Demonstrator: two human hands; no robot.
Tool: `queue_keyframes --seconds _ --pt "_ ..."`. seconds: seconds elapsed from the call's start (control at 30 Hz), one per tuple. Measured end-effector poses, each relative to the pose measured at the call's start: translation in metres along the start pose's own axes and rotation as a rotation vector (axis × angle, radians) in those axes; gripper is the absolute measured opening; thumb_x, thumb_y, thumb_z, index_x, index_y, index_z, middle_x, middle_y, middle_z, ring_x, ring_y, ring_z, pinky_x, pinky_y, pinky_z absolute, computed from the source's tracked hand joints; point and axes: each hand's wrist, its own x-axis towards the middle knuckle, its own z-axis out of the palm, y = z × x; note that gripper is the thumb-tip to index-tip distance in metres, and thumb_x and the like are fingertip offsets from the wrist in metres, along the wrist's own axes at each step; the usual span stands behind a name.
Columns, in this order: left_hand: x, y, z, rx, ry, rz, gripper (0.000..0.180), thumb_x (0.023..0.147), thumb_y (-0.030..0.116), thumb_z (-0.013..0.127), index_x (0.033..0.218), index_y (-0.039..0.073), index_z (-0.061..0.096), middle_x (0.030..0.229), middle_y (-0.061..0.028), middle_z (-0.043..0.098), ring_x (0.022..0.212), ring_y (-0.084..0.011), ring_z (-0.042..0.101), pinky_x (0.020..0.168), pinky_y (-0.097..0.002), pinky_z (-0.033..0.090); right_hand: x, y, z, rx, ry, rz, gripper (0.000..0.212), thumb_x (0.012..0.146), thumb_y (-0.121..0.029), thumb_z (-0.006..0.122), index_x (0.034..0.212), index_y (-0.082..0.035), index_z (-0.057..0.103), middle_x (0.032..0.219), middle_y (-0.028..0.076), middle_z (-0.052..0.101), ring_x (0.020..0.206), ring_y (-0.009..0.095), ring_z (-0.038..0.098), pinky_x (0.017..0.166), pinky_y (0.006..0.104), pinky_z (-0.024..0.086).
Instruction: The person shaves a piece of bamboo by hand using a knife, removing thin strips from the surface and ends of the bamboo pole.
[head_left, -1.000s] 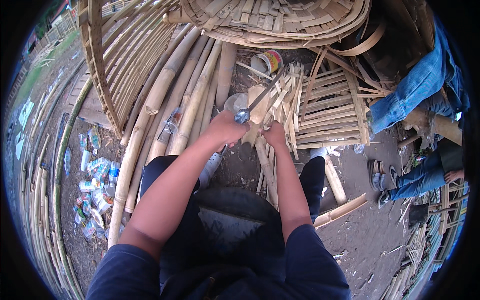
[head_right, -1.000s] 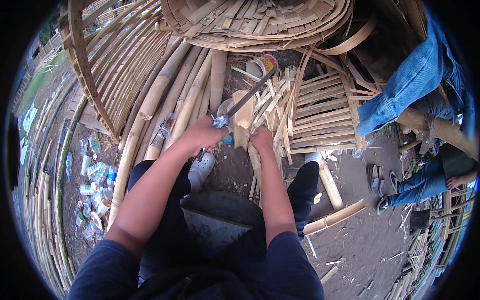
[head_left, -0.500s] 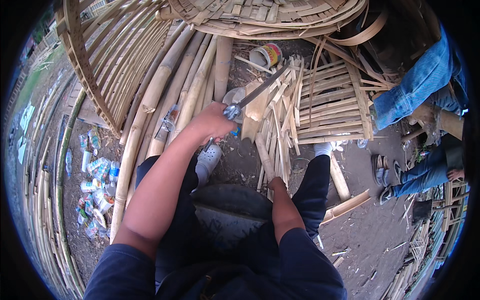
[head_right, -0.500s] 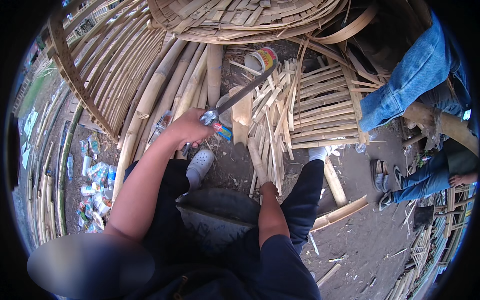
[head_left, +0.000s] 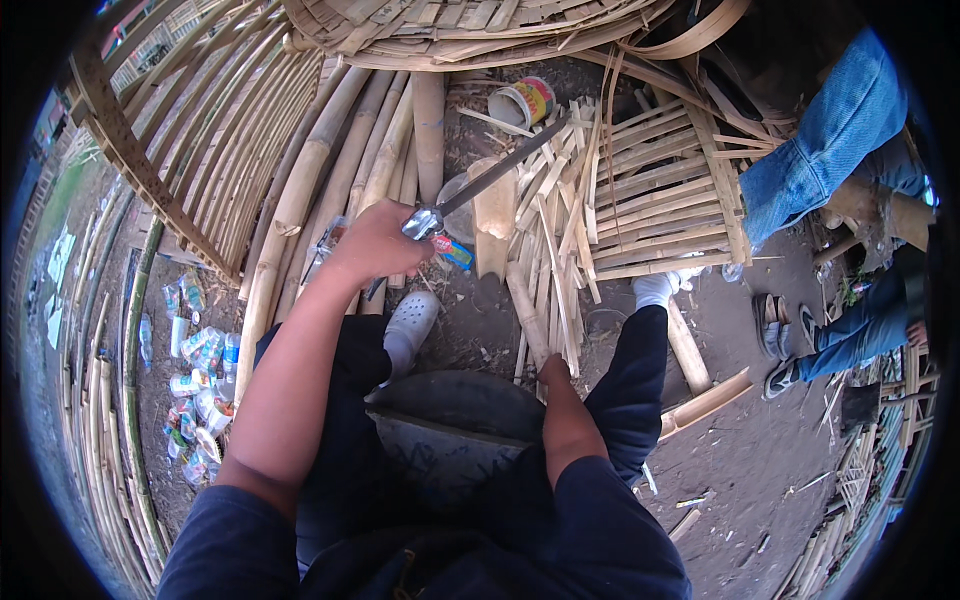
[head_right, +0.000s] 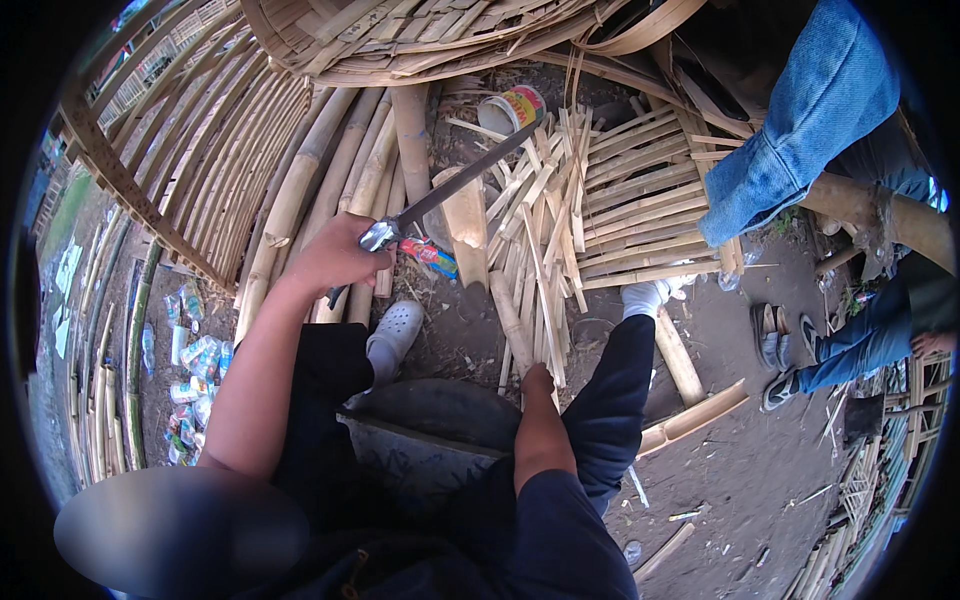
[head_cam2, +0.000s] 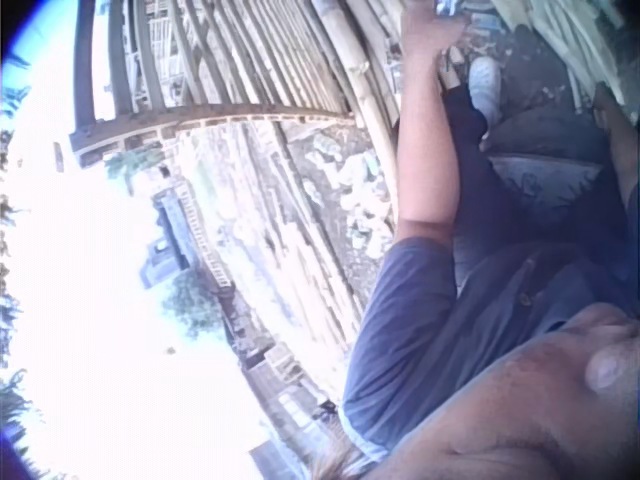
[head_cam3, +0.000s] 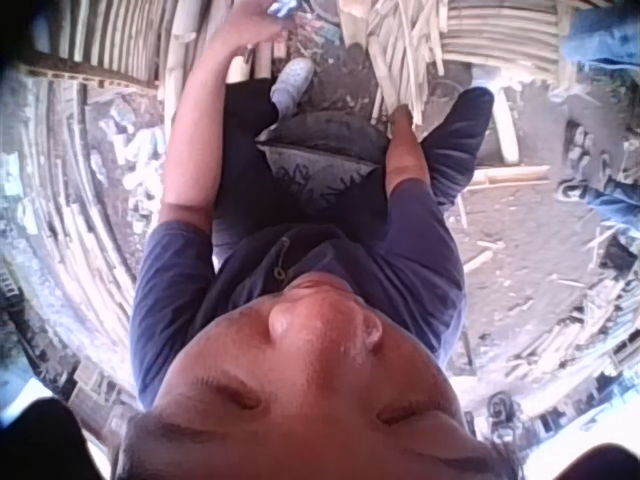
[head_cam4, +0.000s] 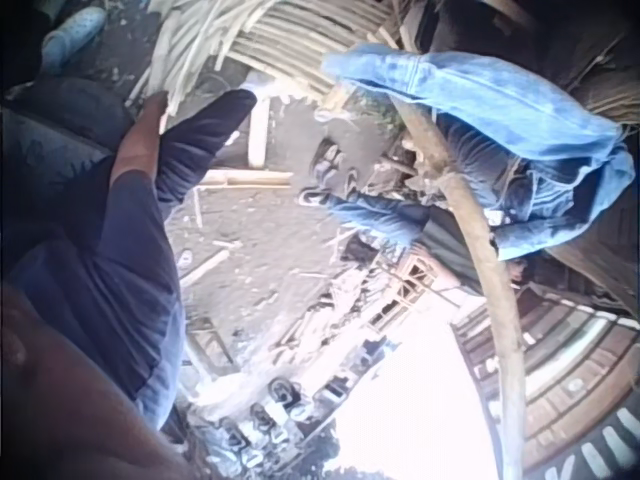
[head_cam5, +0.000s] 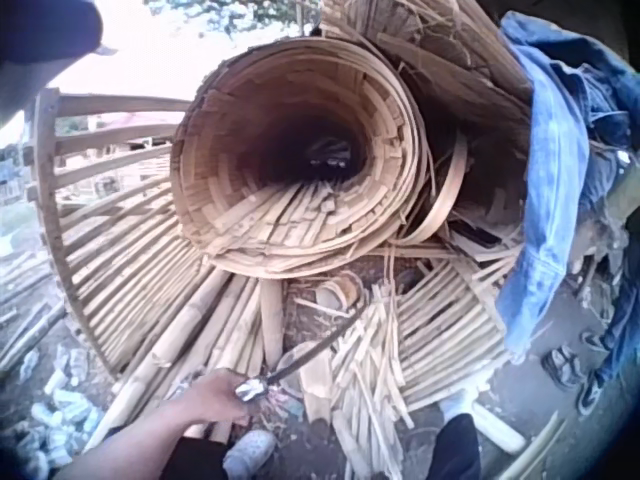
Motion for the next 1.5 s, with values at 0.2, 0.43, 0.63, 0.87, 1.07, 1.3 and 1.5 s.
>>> queue_keyframes --seconds 0.2,0.43,0.63,0.87,1.07,1.3,1.5 --pt "0.003 -0.011 -0.009 -0.022 -0.067 -0.016 0.014 0.078 0.010 0.070 0.085 -0.003 0.069 0.070 -0.0064 0.066 0.058 -0.0111 0.064 0.060 -0.0253 0.056 -0.015 -0.018 -0.017 0.057 -0.087 -0.016 0.063 0.059 -0.032 0.081 0.109 0.001 0.064 0.115 0.020 0.065 0.106 0.031 0.064 0.089 0.0402 0.052" --pt "0.009 0.000 -0.009 0.414 0.086 -0.014 0.031 0.074 0.027 0.071 0.078 -0.003 0.066 0.068 -0.0153 0.065 0.070 -0.0259 0.068 0.066 -0.0369 0.053 -0.031 -0.025 -0.048 0.325 -0.087 0.015 0.044 0.052 -0.020 0.071 0.089 0.004 0.070 0.094 0.021 0.069 0.088 0.032 0.068 0.078 0.0378 0.054" --pt "0.011 0.019 -0.014 0.442 0.161 -0.175 0.036 0.068 0.027 0.068 0.084 -0.006 0.069 0.080 -0.0226 0.069 0.082 -0.0344 0.069 0.077 -0.0408 0.053 -0.037 -0.029 -0.083 0.692 -0.188 -0.003 0.031 0.055 -0.006 0.069 0.082 0.009 0.064 0.073 0.016 0.063 0.068 0.029 0.065 0.051 0.0402 0.051" --pt "0.019 0.005 -0.012 0.418 0.140 -0.213 0.029 0.072 0.023 0.065 0.081 -0.004 0.068 0.082 -0.0210 0.068 0.076 -0.0304 0.069 0.070 -0.0393 0.054 -0.108 -0.024 -0.183 0.886 0.030 -0.269 0.048 0.060 -0.009 0.077 0.101 0.011 0.062 0.088 0.015 0.066 0.070 0.023 0.064 0.056 0.0346 0.051" --pt "0.006 0.006 0.006 0.431 0.305 -0.154 0.034 0.074 0.020 0.065 0.097 -0.003 0.067 0.102 -0.0247 0.067 0.100 -0.0343 0.066 0.087 -0.0416 0.052 -0.194 -0.017 -0.251 0.840 0.277 -0.403 0.030 0.063 -0.005 0.071 0.092 0.004 0.066 0.074 0.008 0.066 0.060 0.016 0.062 0.055 0.0309 0.050" --pt "-0.009 0.015 0.017 0.401 0.268 -0.153 0.033 0.076 0.018 0.064 0.103 -0.001 0.066 0.108 -0.0225 0.067 0.105 -0.0349 0.064 0.090 -0.0410 0.051 -0.266 -0.050 -0.331 0.688 0.674 -0.675 0.022 0.065 -0.005 0.068 0.082 0.006 0.060 0.070 0.008 0.063 0.064 0.013 0.057 0.062 0.0300 0.048" --pt "-0.020 0.010 0.025 0.420 0.252 -0.132 0.033 0.077 0.016 0.061 0.104 -0.002 0.066 0.106 -0.0239 0.066 0.104 -0.0354 0.065 0.089 -0.0417 0.052 -0.362 -0.108 -0.408 0.787 1.116 -0.927 0.018 0.068 -0.005 0.069 0.081 0.004 0.060 0.070 0.006 0.063 0.063 0.011 0.057 0.062 0.0282 0.048"
